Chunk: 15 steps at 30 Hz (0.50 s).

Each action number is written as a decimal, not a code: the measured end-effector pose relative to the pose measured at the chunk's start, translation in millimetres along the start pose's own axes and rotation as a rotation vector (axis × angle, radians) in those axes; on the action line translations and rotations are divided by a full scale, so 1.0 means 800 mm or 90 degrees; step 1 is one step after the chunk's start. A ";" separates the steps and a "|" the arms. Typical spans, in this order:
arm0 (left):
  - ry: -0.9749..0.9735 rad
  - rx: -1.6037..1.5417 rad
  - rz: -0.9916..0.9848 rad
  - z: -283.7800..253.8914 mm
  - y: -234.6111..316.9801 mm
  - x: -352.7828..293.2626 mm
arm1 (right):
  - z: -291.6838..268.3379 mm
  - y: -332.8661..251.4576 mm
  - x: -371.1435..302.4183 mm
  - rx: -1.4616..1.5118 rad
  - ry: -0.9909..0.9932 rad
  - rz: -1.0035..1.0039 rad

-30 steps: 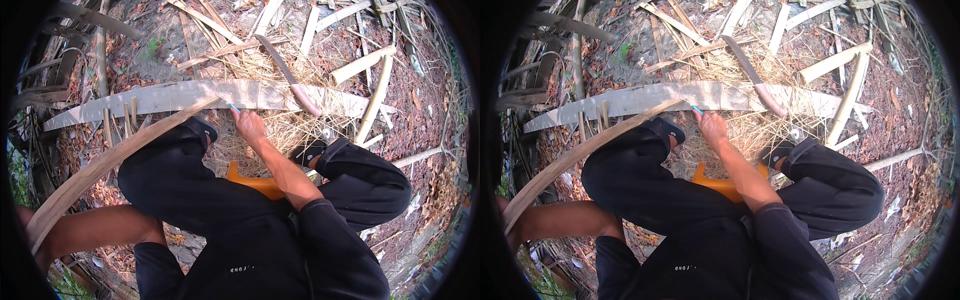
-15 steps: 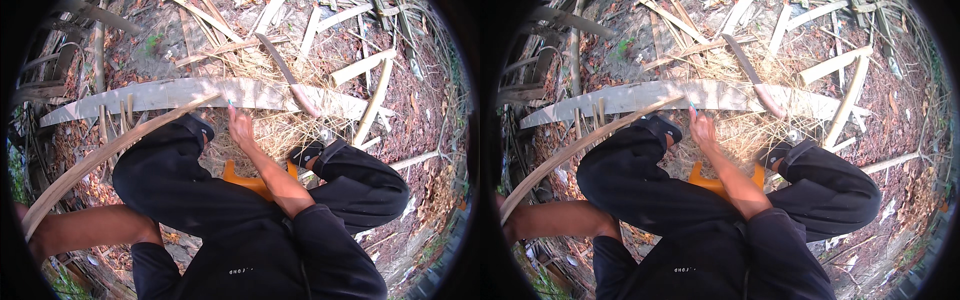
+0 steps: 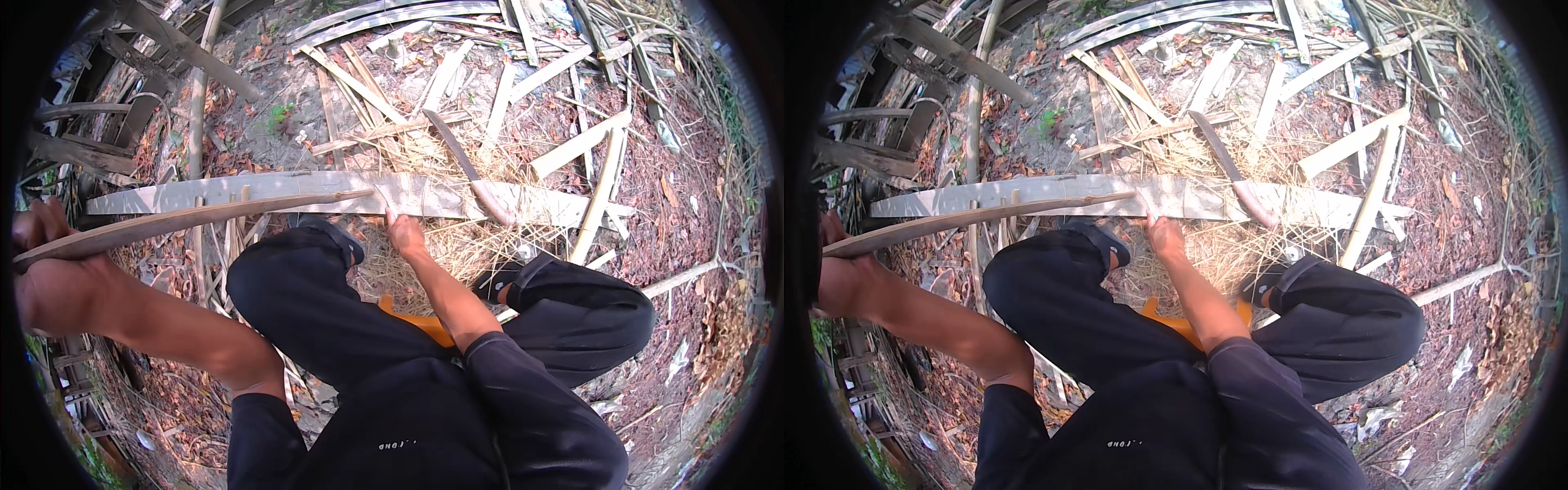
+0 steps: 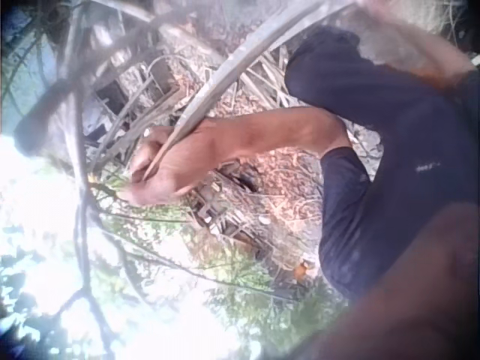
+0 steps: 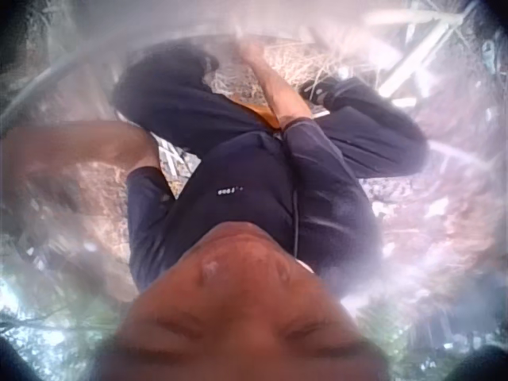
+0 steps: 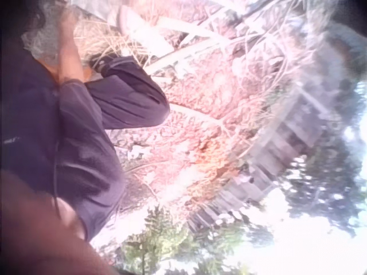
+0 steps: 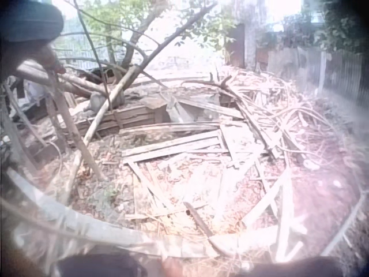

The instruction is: The person sits on a small stool and uses a blue utility knife to shave and shape a thin strip of bamboo. They hold the bamboo in their left hand and carefully scrape the surface with the knife in their right hand, occasionally rotating the strip to work on different sides.

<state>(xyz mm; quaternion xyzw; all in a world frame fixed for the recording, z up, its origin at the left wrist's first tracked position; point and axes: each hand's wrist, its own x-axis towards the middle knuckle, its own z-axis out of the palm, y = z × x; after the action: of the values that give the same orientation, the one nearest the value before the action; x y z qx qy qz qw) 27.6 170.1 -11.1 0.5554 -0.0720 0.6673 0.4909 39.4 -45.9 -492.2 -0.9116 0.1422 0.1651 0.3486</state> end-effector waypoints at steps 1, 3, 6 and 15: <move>0.006 0.000 0.005 0.000 0.001 0.004 | 0.012 0.002 0.005 0.058 -0.001 -0.017; 0.020 0.022 0.023 -0.001 0.003 0.002 | 0.022 -0.002 0.010 0.082 -0.031 -0.010; 0.047 0.056 0.047 0.052 0.029 -0.037 | -0.017 0.010 0.008 0.119 -0.070 -0.030; -0.060 0.014 0.111 0.094 0.066 -0.064 | -0.276 -0.210 -0.218 0.389 -0.021 -0.439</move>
<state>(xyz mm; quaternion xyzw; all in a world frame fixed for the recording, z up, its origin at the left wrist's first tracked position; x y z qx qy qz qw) 34.6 65.5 -0.9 0.5830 -0.1358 0.6815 0.4209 -10.9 -51.3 -168.4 -0.7585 -0.1331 0.0045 0.6379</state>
